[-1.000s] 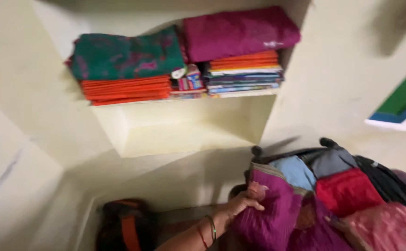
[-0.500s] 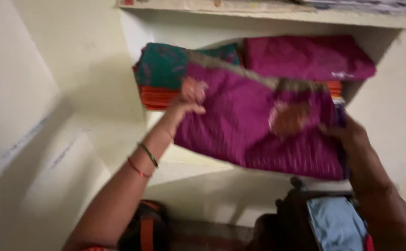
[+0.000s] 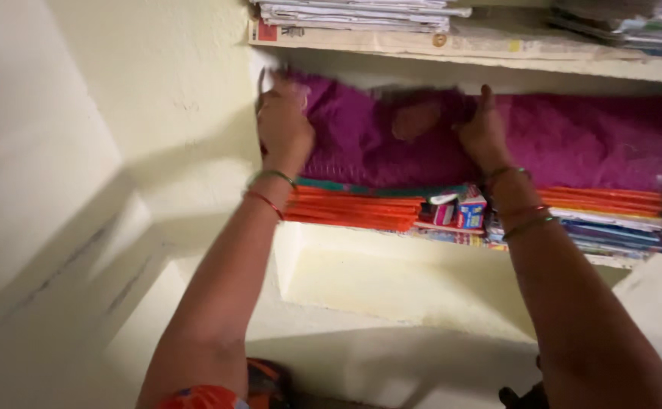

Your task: The person unzips a brown suitcase, removes several folded garments, and places them onto two shelves in a wall niche.

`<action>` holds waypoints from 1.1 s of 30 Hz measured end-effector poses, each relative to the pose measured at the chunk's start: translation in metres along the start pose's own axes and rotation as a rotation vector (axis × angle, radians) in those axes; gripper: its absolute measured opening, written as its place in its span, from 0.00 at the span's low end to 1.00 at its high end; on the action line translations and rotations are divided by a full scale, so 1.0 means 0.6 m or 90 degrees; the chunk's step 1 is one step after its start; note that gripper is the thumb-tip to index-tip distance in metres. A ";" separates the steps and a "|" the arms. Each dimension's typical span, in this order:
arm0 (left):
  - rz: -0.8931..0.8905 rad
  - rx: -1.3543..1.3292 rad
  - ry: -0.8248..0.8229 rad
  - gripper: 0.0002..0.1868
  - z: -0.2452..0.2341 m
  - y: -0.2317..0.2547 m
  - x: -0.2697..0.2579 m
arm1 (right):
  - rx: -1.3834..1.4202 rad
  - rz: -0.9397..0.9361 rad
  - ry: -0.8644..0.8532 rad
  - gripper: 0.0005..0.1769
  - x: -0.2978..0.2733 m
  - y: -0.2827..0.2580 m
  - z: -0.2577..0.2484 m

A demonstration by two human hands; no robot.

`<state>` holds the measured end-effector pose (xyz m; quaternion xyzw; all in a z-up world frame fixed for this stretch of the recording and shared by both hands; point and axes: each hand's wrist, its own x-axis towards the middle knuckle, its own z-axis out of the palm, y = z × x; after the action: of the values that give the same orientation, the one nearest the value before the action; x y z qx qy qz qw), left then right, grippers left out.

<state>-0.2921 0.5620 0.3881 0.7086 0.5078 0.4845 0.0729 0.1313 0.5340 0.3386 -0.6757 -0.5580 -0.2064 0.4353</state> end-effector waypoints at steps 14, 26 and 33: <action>0.377 0.217 -0.068 0.38 0.088 0.038 -0.161 | -0.156 -0.353 -0.218 0.37 -0.144 -0.247 -0.167; 0.646 -0.107 -0.292 0.07 0.161 0.306 -0.720 | -0.028 0.032 -0.156 0.23 -0.703 -0.008 -0.731; 0.430 -0.470 -0.638 0.12 0.274 0.421 -1.139 | -0.457 0.566 -0.026 0.19 -1.189 0.298 -0.992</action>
<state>-0.0131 -0.0336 0.0345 0.8940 -0.0315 0.2369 0.3789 0.2131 -0.3626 0.0482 -0.9548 -0.1234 -0.1668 0.2129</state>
